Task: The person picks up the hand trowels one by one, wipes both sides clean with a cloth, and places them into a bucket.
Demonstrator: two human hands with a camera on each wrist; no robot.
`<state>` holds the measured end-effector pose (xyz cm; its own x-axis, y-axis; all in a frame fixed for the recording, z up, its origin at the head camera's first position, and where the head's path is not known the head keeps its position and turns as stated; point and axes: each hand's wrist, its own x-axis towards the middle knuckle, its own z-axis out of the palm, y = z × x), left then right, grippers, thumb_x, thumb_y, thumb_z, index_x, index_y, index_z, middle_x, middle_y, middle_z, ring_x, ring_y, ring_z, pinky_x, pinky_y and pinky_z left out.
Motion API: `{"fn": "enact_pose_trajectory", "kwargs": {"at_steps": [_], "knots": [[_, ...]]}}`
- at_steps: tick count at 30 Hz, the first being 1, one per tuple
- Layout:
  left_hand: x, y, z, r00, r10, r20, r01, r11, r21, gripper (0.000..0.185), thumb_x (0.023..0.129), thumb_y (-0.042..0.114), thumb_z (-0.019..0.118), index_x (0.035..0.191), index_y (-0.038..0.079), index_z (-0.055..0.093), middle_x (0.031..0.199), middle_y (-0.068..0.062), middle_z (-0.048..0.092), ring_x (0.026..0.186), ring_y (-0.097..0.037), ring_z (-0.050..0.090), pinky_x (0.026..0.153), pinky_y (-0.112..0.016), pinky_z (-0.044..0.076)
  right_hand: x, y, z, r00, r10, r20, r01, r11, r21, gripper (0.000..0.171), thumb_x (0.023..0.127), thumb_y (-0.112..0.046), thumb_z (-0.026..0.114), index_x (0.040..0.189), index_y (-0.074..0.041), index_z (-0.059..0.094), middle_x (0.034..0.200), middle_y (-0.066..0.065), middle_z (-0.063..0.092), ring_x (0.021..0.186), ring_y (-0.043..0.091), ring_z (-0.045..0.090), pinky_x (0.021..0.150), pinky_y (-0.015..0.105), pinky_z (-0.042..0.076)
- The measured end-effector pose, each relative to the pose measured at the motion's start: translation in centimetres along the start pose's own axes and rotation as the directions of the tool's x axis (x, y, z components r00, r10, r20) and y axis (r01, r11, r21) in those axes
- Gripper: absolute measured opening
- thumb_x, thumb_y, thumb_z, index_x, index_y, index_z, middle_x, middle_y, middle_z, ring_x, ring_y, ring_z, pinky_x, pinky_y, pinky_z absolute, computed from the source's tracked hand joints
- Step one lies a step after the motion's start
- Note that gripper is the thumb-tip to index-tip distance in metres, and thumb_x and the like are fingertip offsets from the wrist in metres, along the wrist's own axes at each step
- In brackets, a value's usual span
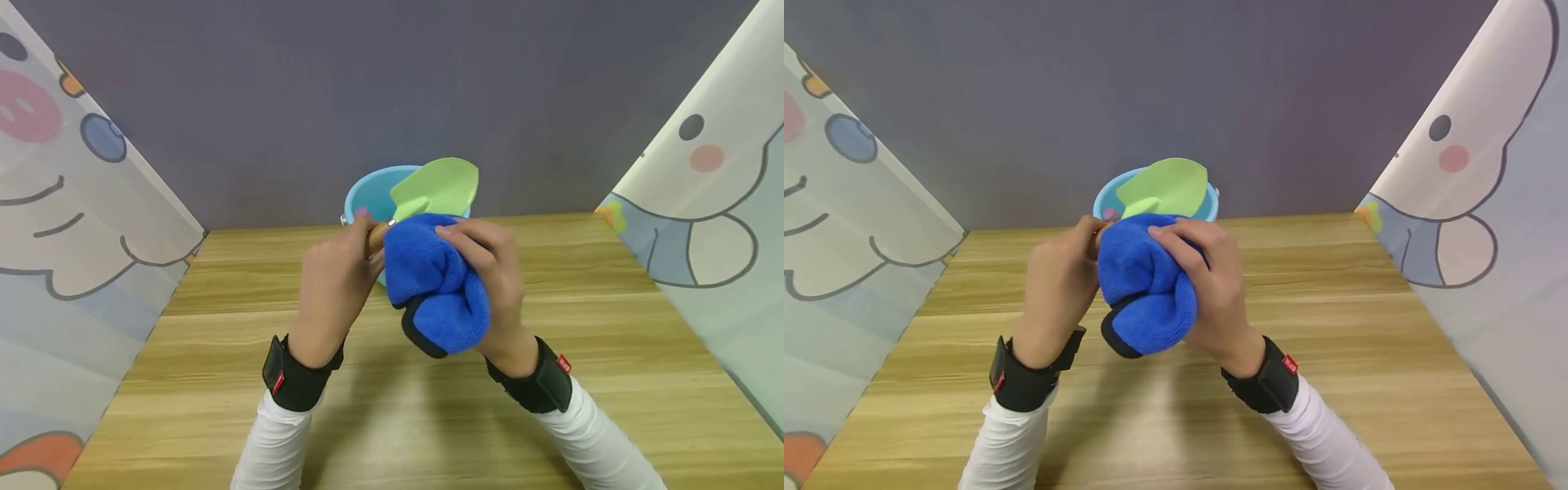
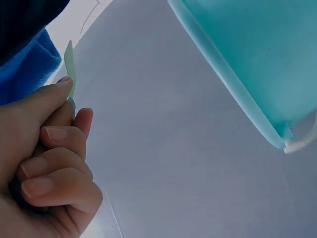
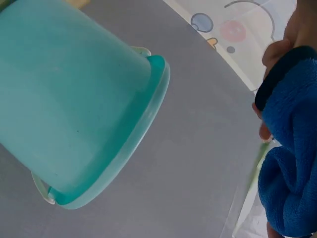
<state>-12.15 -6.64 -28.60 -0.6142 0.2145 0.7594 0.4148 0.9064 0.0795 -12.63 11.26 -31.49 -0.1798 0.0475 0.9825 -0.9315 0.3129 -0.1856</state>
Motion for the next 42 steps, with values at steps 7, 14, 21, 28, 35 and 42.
{"fn": "enact_pose_trajectory", "kwargs": {"at_steps": [7,14,21,28,35,42], "knots": [[-0.5,0.9,0.3,0.999,0.021,-0.050,-0.025,0.997,-0.067,0.014,0.089,-0.001,0.066,0.081,0.007,0.058,0.061,-0.004,0.056,0.049,-0.016,0.047,0.043,-0.033,0.035,-0.1,0.1,0.1,1.000,-0.008,0.023,0.009,0.999,-0.050,0.039,0.098,-0.033,0.062,0.110,0.004,0.068,0.107,0.022,0.069,0.106,0.037,0.059,0.103,0.038,0.045],[-1.0,1.5,0.9,0.975,0.170,-0.141,-0.175,0.984,-0.023,0.018,0.091,0.001,0.067,0.080,0.007,0.055,0.059,-0.001,0.051,0.045,-0.014,0.047,0.041,-0.029,0.031,0.2,0.5,-0.1,0.999,-0.035,-0.013,0.034,0.993,-0.111,0.045,0.096,-0.037,0.064,0.106,0.007,0.067,0.101,0.022,0.072,0.093,0.035,0.065,0.100,0.039,0.042],[-1.3,2.2,0.6,0.944,0.262,-0.199,-0.265,0.964,0.013,0.019,0.086,-0.002,0.068,0.077,0.009,0.055,0.059,0.001,0.049,0.043,-0.012,0.042,0.041,-0.026,0.029,0.1,0.0,0.2,0.986,-0.096,-0.134,0.073,0.983,-0.169,0.039,0.106,-0.031,0.049,0.101,0.004,0.067,0.095,0.020,0.070,0.093,0.037,0.055,0.094,0.040,0.040],[-1.1,2.0,0.3,0.934,0.277,-0.227,-0.278,0.960,0.028,0.019,0.087,-0.001,0.065,0.076,0.010,0.054,0.057,0.002,0.047,0.041,-0.011,0.036,0.040,-0.026,0.026,0.5,-0.1,0.7,0.973,-0.156,-0.167,0.121,0.971,-0.205,0.040,0.107,-0.032,0.045,0.099,0.002,0.065,0.093,0.018,0.067,0.093,0.038,0.051,0.086,0.043,0.038],[-1.2,2.1,0.5,0.931,0.283,-0.230,-0.285,0.958,0.022,0.017,0.087,0.001,0.067,0.077,0.008,0.054,0.059,0.002,0.049,0.041,-0.012,0.039,0.040,-0.026,0.028,0.6,0.0,0.4,0.971,-0.167,-0.173,0.130,0.969,-0.208,0.042,0.105,-0.035,0.045,0.100,0.002,0.063,0.095,0.018,0.068,0.091,0.039,0.051,0.087,0.044,0.038],[-1.2,2.3,0.6,0.926,0.293,-0.236,-0.294,0.955,0.030,0.016,0.085,0.002,0.068,0.077,0.008,0.055,0.059,0.003,0.050,0.041,-0.013,0.040,0.040,-0.025,0.030,0.8,0.2,0.2,0.966,-0.163,-0.200,0.114,0.965,-0.238,0.041,0.106,-0.035,0.047,0.100,0.002,0.064,0.095,0.018,0.069,0.090,0.039,0.052,0.088,0.044,0.038]]}}
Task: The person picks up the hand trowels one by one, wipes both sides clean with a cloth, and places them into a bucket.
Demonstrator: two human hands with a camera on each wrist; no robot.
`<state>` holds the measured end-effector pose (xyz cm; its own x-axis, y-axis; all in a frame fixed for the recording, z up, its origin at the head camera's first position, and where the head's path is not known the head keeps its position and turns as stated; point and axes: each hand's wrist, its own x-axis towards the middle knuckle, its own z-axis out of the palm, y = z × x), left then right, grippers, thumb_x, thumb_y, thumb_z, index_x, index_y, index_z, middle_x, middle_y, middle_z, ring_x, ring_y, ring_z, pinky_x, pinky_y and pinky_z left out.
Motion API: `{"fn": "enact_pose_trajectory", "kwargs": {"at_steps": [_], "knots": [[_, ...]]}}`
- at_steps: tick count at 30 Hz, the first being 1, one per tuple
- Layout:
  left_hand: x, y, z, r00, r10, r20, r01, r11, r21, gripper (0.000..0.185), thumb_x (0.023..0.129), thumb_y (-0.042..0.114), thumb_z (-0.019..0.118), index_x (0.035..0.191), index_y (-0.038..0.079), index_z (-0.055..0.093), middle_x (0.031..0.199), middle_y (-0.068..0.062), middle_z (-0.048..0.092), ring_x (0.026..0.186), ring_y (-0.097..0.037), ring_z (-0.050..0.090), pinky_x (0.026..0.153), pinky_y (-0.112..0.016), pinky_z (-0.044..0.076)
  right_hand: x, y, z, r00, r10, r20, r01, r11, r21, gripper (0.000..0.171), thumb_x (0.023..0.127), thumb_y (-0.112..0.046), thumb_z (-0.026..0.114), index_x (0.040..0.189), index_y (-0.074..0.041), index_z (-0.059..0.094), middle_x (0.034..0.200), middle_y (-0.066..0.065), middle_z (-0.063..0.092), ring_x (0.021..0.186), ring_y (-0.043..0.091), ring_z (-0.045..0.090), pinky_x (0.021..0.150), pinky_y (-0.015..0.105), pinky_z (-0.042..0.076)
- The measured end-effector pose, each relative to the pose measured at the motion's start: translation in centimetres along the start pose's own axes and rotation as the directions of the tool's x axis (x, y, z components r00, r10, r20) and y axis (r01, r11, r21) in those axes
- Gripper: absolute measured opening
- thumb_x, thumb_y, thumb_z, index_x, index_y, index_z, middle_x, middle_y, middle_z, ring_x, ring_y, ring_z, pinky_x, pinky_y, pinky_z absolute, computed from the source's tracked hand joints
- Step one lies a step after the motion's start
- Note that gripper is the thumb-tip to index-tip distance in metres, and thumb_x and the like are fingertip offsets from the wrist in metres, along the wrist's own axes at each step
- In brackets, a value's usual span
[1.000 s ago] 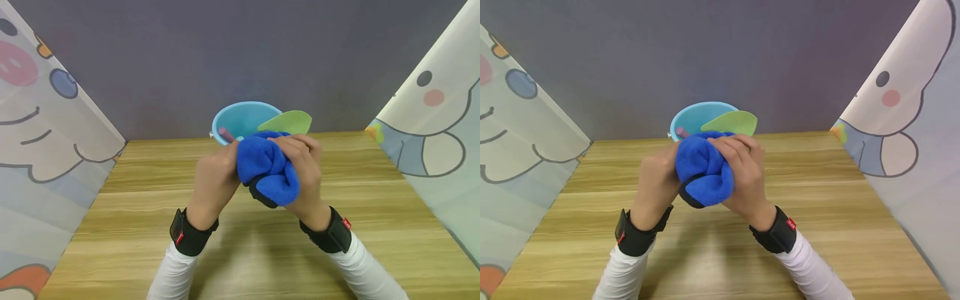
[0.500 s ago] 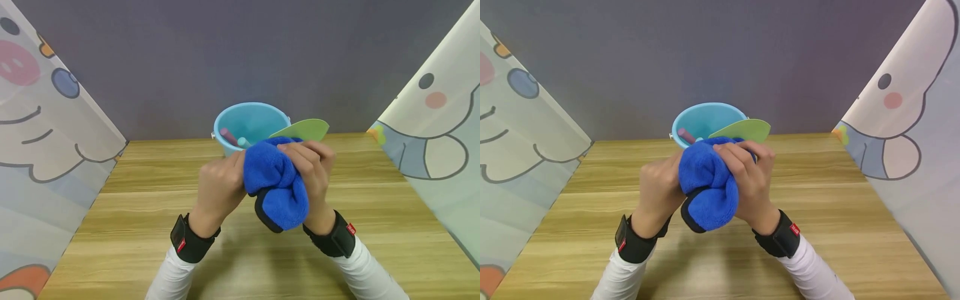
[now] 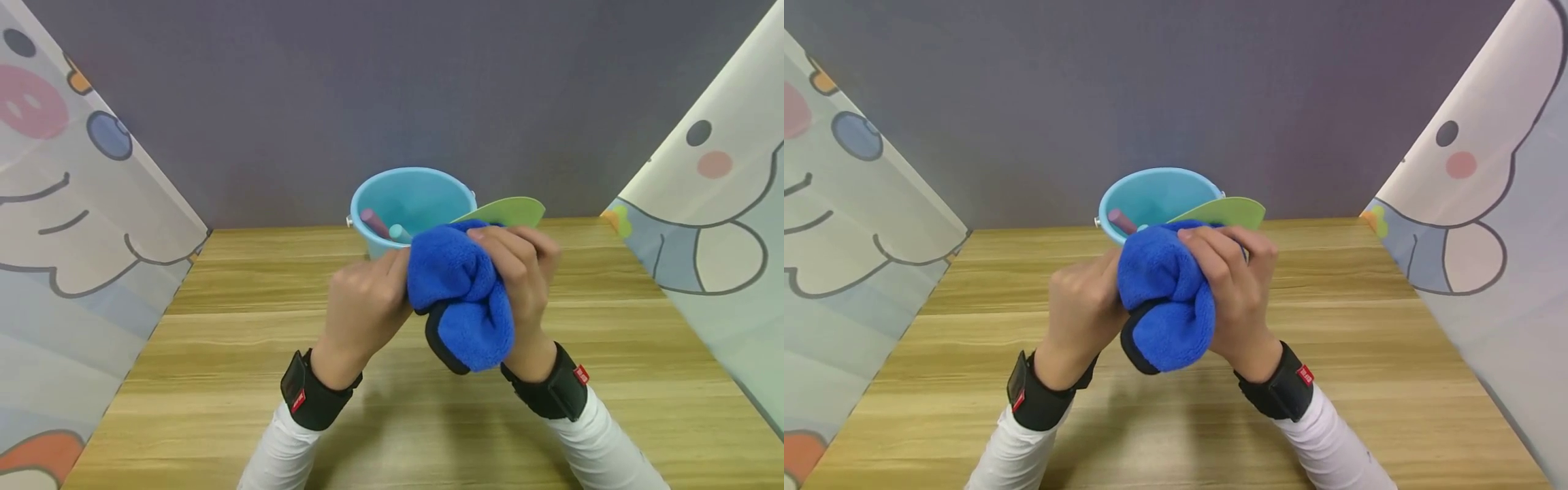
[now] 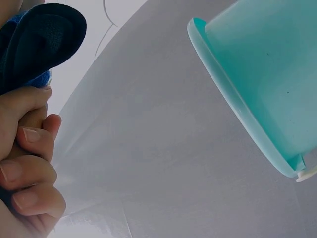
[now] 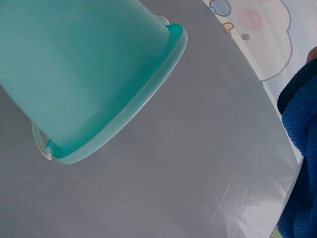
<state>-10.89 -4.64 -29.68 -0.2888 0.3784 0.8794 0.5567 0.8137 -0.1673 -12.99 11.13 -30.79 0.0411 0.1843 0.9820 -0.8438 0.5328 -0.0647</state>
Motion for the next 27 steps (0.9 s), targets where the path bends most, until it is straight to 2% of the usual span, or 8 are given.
{"fn": "enact_pose_trajectory", "kwargs": {"at_steps": [11,14,18,20,23,27], "knots": [[0.1,-0.3,-0.2,1.000,0.011,0.001,-0.011,1.000,0.001,0.011,0.088,0.005,0.067,0.079,0.008,0.060,0.058,0.004,0.050,0.041,-0.011,0.040,0.041,-0.025,0.029,0.2,0.2,0.1,1.000,0.012,-0.012,-0.012,1.000,-0.019,0.040,0.106,-0.034,0.046,0.100,0.001,0.064,0.096,0.018,0.069,0.093,0.038,0.052,0.088,0.044,0.038],[0.1,-0.6,-0.3,1.000,0.015,0.001,-0.015,1.000,-0.004,0.018,0.095,0.012,0.066,0.078,0.007,0.060,0.056,0.004,0.048,0.041,-0.011,0.040,0.040,-0.025,0.028,0.3,0.3,0.3,1.000,0.017,-0.024,-0.018,0.999,-0.030,0.039,0.106,-0.033,0.046,0.100,0.001,0.063,0.096,0.018,0.069,0.092,0.038,0.053,0.088,0.044,0.037],[0.0,-1.0,-0.5,1.000,0.021,0.011,-0.021,1.000,0.015,0.035,0.104,0.031,0.059,0.078,0.007,0.059,0.055,0.004,0.048,0.040,-0.011,0.040,0.039,-0.025,0.028,0.4,0.6,0.4,0.999,0.022,-0.046,-0.024,0.998,-0.053,0.037,0.106,-0.032,0.046,0.099,0.001,0.063,0.095,0.018,0.069,0.092,0.039,0.052,0.086,0.046,0.037],[0.0,-1.1,-0.6,1.000,0.024,0.017,-0.025,0.999,0.028,0.039,0.103,0.036,0.059,0.078,0.007,0.058,0.055,0.004,0.048,0.040,-0.011,0.040,0.039,-0.026,0.028,0.5,0.7,0.4,0.998,0.023,-0.053,-0.026,0.998,-0.059,0.039,0.106,-0.034,0.046,0.099,0.001,0.063,0.095,0.018,0.069,0.092,0.039,0.052,0.085,0.046,0.037],[0.0,-1.2,-0.7,0.999,0.027,0.023,-0.028,0.999,0.040,0.037,0.098,0.039,0.067,0.078,0.008,0.058,0.056,0.005,0.048,0.040,-0.010,0.040,0.039,-0.026,0.028,0.6,0.9,0.5,0.997,0.031,-0.066,-0.035,0.998,-0.056,0.042,0.105,-0.037,0.046,0.098,0.001,0.062,0.094,0.019,0.069,0.092,0.039,0.052,0.086,0.046,0.037],[0.1,-1.3,-0.8,0.999,0.031,0.020,-0.032,0.998,0.045,0.035,0.093,0.033,0.075,0.076,0.010,0.055,0.056,0.005,0.045,0.041,-0.008,0.037,0.040,-0.025,0.026,0.6,1.0,0.5,0.996,0.043,-0.080,-0.048,0.997,-0.066,0.042,0.105,-0.038,0.046,0.097,0.001,0.061,0.094,0.020,0.068,0.091,0.040,0.051,0.087,0.045,0.037]]}}
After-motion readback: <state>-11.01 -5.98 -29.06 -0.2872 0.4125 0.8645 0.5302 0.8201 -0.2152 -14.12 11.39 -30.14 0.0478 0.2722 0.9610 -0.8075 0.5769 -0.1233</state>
